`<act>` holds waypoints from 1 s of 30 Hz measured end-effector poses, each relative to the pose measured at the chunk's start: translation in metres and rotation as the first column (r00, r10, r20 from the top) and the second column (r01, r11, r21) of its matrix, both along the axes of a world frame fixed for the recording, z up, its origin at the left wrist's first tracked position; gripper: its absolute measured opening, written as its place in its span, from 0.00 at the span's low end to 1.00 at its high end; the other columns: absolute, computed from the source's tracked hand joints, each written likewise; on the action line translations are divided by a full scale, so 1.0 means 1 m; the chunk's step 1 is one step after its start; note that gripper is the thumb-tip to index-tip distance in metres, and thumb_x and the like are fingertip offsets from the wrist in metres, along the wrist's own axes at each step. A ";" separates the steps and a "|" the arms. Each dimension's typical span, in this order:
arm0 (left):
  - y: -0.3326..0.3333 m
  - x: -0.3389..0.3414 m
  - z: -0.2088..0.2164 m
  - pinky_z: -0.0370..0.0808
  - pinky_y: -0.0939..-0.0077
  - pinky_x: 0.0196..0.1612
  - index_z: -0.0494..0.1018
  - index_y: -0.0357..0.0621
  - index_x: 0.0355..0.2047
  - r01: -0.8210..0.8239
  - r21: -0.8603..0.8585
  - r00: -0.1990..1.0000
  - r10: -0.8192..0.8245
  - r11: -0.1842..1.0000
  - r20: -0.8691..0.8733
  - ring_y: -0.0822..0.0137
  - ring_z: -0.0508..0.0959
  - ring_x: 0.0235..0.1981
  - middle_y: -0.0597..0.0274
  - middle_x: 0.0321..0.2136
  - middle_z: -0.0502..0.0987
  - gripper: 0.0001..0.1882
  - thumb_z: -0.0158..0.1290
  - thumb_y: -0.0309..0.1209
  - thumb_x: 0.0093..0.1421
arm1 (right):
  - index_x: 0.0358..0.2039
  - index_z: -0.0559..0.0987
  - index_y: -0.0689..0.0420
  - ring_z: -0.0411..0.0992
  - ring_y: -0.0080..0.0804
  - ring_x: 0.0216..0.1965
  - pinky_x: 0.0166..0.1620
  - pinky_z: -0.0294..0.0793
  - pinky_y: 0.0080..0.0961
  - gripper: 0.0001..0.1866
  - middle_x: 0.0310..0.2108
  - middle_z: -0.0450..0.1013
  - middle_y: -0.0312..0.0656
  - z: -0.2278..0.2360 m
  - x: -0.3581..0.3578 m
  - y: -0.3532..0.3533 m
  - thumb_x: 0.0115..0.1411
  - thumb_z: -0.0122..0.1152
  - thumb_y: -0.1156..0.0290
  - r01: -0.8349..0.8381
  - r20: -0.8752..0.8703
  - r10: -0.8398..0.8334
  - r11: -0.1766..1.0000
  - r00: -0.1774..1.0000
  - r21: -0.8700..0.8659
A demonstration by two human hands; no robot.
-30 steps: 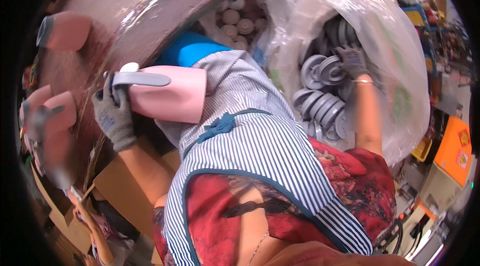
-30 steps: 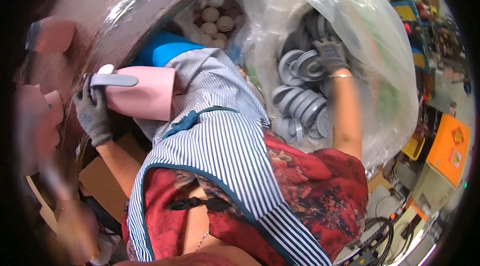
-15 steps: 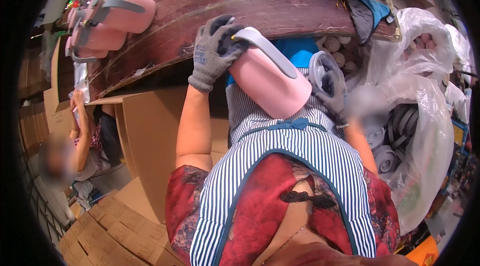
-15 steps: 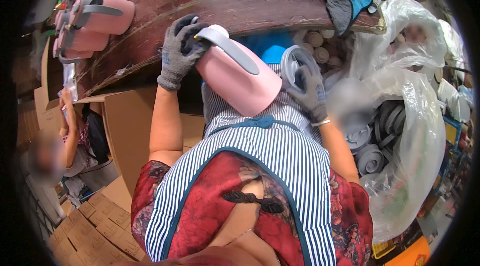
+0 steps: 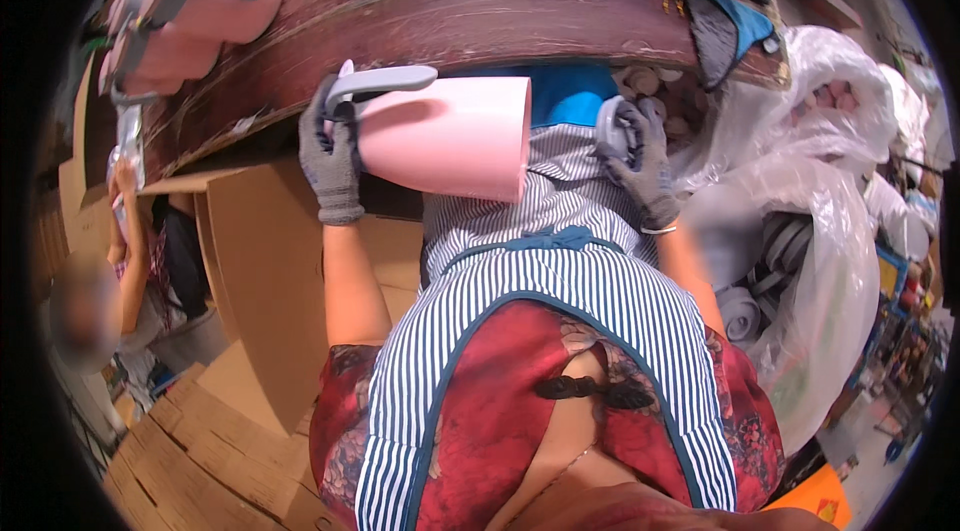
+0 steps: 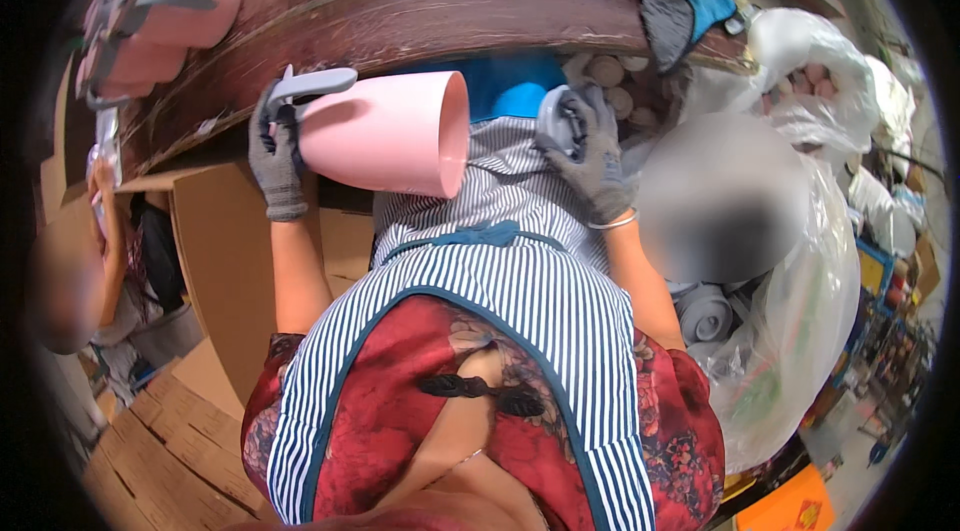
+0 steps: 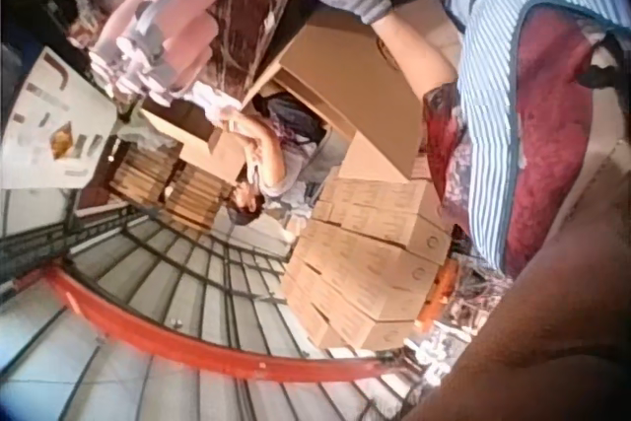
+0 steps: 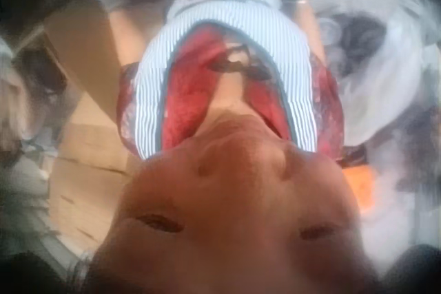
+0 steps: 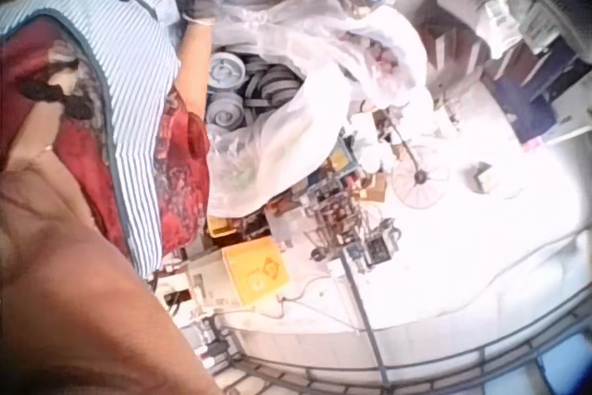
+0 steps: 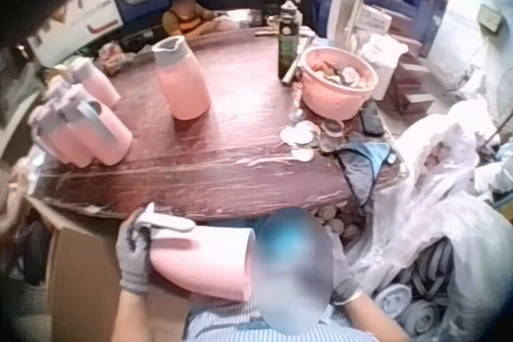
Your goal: The person assembles pink kettles by attaching lids and inserting small yellow tags into the spouts. They handle each kettle one at a time, rotate it to inspect the fit, and place it on the table. Another person is visible in the background working with boxes.
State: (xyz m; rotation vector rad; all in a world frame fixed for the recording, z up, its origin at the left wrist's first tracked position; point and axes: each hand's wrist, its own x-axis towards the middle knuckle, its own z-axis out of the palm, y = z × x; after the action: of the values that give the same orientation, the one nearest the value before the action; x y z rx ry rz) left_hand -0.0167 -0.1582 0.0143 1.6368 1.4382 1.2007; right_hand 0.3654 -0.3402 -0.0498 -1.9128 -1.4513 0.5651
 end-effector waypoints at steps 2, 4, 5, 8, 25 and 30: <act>-0.008 -0.033 -0.038 0.70 0.75 0.54 0.73 0.39 0.56 -0.046 -0.154 0.995 0.058 0.987 0.080 0.70 0.74 0.48 0.62 0.49 0.77 0.20 0.55 0.29 0.64 | 0.60 0.69 0.56 0.58 0.52 0.67 0.65 0.61 0.41 0.37 0.65 0.59 0.54 -0.018 0.008 0.001 0.54 0.71 0.53 0.059 -0.385 -0.067 0.998 0.921 -0.035; -0.021 -0.033 -0.042 0.73 0.76 0.45 0.73 0.34 0.53 -0.106 -0.215 0.994 0.109 0.971 0.000 0.72 0.75 0.40 0.61 0.43 0.79 0.17 0.52 0.32 0.69 | 0.61 0.68 0.61 0.59 0.50 0.67 0.65 0.62 0.38 0.39 0.64 0.60 0.54 0.013 0.008 0.014 0.53 0.72 0.58 0.003 -0.512 0.041 0.996 0.858 0.086; -0.026 -0.028 -0.035 0.73 0.74 0.47 0.73 0.36 0.52 -0.122 -0.250 0.992 0.113 0.960 -0.052 0.70 0.76 0.41 0.59 0.43 0.79 0.17 0.53 0.33 0.67 | 0.62 0.67 0.61 0.58 0.50 0.67 0.66 0.61 0.39 0.41 0.65 0.59 0.54 0.047 -0.007 0.025 0.51 0.73 0.58 -0.011 -0.602 0.141 0.977 0.786 0.215; -0.033 -0.010 -0.010 0.74 0.70 0.45 0.75 0.35 0.49 -0.082 -0.372 0.996 0.084 0.925 -0.011 0.65 0.78 0.39 0.53 0.39 0.81 0.18 0.54 0.36 0.65 | 0.64 0.67 0.60 0.57 0.52 0.68 0.67 0.57 0.45 0.46 0.66 0.58 0.56 0.114 -0.044 0.044 0.48 0.71 0.50 -0.170 -0.276 0.343 0.849 0.898 0.500; -0.030 0.051 0.083 0.70 0.75 0.43 0.75 0.32 0.42 -0.010 -0.240 1.000 0.004 0.971 -0.027 0.69 0.73 0.36 0.60 0.36 0.75 0.15 0.52 0.36 0.68 | 0.63 0.67 0.59 0.61 0.58 0.63 0.64 0.59 0.49 0.35 0.63 0.62 0.58 0.141 -0.042 0.055 0.58 0.62 0.55 -0.390 0.158 0.396 0.617 0.904 0.684; -0.042 0.071 0.111 0.70 0.67 0.54 0.77 0.34 0.46 -0.177 0.187 0.973 0.200 0.966 -0.116 0.59 0.75 0.50 0.50 0.46 0.75 0.15 0.52 0.34 0.68 | 0.65 0.62 0.63 0.63 0.50 0.63 0.66 0.59 0.46 0.39 0.63 0.63 0.56 0.116 -0.059 0.046 0.63 0.57 0.49 -0.063 -0.333 0.318 0.800 0.888 0.596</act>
State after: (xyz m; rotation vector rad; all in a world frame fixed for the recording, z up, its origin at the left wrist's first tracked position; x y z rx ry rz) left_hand 0.0539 -0.1998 0.1249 1.7585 1.6435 1.3799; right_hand 0.3061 -0.2946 0.0663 -1.0898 -1.3392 0.5156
